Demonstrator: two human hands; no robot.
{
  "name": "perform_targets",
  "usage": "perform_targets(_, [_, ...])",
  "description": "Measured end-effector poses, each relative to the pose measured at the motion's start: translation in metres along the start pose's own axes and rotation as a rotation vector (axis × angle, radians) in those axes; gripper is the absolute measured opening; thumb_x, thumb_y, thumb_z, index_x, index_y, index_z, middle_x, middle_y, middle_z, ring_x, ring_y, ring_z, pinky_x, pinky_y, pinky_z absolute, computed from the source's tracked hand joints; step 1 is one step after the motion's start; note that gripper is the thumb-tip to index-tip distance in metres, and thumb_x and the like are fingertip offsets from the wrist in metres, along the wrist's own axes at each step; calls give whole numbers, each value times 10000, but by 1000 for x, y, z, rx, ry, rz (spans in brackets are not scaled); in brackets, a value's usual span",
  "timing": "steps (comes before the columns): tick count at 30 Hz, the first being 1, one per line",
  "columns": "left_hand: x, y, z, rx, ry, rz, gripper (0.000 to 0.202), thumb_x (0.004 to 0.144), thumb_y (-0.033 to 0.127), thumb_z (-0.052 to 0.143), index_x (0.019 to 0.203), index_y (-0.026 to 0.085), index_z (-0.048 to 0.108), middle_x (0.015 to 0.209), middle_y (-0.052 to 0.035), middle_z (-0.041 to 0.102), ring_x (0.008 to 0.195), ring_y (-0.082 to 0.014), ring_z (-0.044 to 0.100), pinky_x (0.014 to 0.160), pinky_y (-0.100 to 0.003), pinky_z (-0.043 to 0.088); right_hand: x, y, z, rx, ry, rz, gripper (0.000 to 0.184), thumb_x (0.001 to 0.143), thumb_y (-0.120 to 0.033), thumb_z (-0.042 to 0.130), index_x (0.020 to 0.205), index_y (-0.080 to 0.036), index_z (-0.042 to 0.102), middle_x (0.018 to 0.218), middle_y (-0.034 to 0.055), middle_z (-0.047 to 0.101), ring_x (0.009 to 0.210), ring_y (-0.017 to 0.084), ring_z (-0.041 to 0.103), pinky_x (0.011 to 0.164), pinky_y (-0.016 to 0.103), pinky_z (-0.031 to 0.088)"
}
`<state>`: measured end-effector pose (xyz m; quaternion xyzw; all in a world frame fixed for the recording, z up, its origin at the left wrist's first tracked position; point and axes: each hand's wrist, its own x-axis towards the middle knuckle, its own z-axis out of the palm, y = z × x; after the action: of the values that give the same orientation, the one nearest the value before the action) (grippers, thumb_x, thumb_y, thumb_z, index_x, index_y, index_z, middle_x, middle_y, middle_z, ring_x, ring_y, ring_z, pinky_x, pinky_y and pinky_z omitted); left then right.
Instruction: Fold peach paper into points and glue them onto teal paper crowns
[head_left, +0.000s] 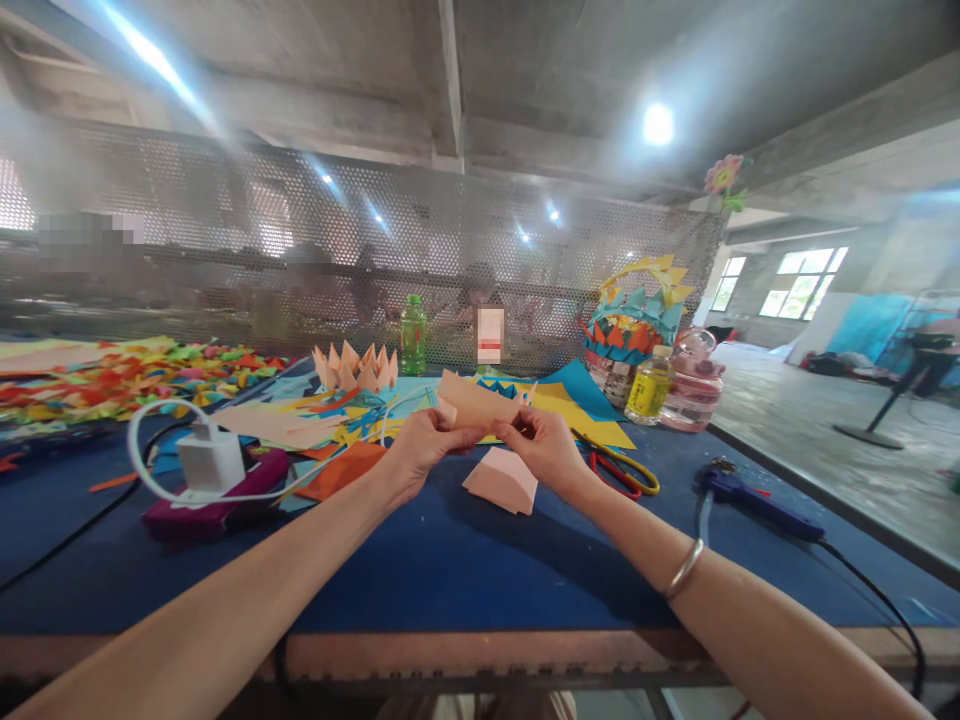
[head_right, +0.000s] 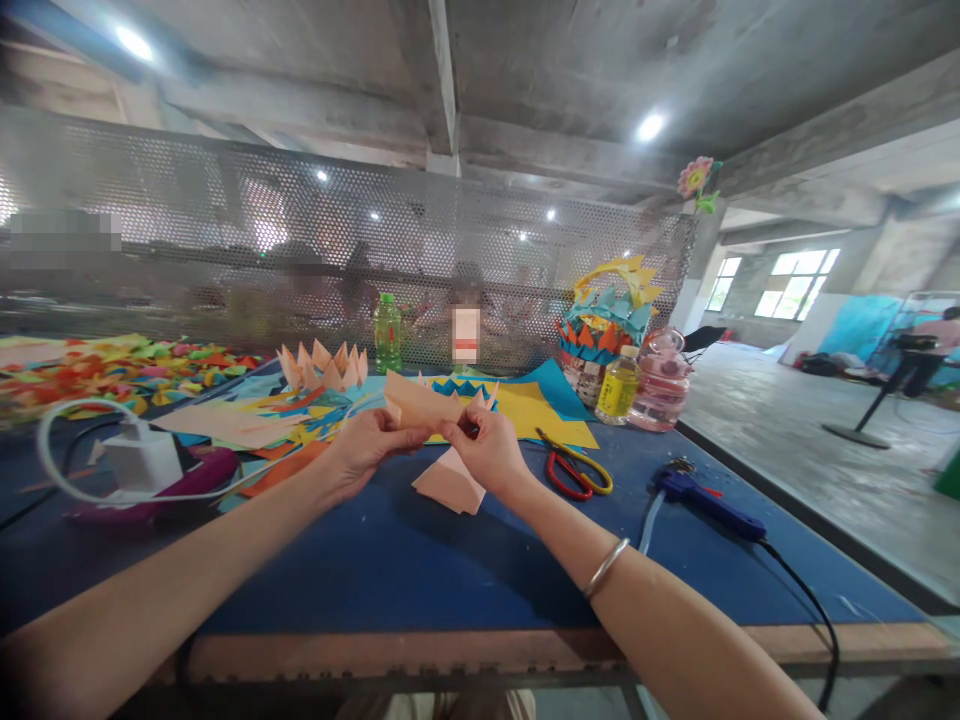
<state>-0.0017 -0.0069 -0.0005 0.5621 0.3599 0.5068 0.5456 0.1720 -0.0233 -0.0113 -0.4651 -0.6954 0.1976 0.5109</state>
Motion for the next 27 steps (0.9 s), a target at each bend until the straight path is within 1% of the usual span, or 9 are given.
perform_targets(4, [1, -1, -1, 17, 19, 4, 353, 419, 252, 918, 626, 125, 661, 581, 5, 639, 544, -118, 572, 570, -240, 455, 1, 2, -1, -6, 17, 25, 294, 758, -443, 604, 659, -166, 590, 568, -22, 509, 549, 109, 412, 504, 232, 322])
perform_targets(8, [1, 1, 0, 14, 31, 6, 371, 417, 211, 908, 672, 136, 649, 630, -5, 671, 589, -141, 604, 593, -254, 470, 2, 2, -2, 0, 17, 47, 296, 756, -436, 599, 635, -167, 577, 566, -16, 525, 540, 109, 431, 511, 236, 339])
perform_targets(12, [1, 2, 2, 9, 45, 14, 353, 428, 177, 890, 648, 149, 616, 583, 13, 649, 558, -134, 586, 576, -252, 457, 2, 2, -2, 10, 9, 57, 303, 756, -436, 597, 613, -170, 573, 549, -11, 537, 525, 110, 438, 501, 237, 341])
perform_targets(15, [3, 0, 1, -16, 55, 25, 343, 427, 161, 872, 649, 148, 610, 566, 21, 633, 539, -119, 563, 565, -241, 438, 2, 3, -1, 23, -4, 63, 322, 767, -447, 602, 610, -166, 592, 567, 9, 582, 550, 123, 490, 510, 237, 370])
perform_targets(18, [6, -2, -2, -61, 67, 37, 358, 427, 162, 857, 698, 140, 624, 595, 19, 642, 554, -111, 563, 583, -234, 435, 3, 6, 0, 45, -37, 79, 321, 783, -437, 591, 644, -152, 638, 613, 42, 643, 567, 138, 542, 521, 244, 412])
perform_targets(21, [8, -1, -6, -117, 82, 36, 377, 419, 166, 856, 719, 140, 630, 610, 20, 645, 566, -109, 566, 586, -228, 430, 3, 7, 2, 67, -87, 92, 286, 784, -393, 586, 703, -135, 678, 655, 62, 683, 564, 144, 566, 524, 250, 442])
perform_targets(23, [8, 1, -7, -154, 83, 21, 362, 421, 168, 860, 702, 143, 633, 620, 23, 642, 576, -104, 568, 590, -223, 435, 2, 7, 3, 75, -115, 94, 268, 776, -375, 600, 724, -129, 691, 670, 62, 694, 559, 140, 567, 522, 246, 444])
perform_targets(27, [4, 4, -5, -198, 46, -61, 281, 486, 176, 858, 679, 140, 657, 659, 8, 662, 600, -92, 585, 623, -215, 465, -3, 5, 5, 75, -169, 89, 277, 765, -384, 620, 705, -123, 694, 611, 37, 663, 521, 123, 538, 500, 231, 420])
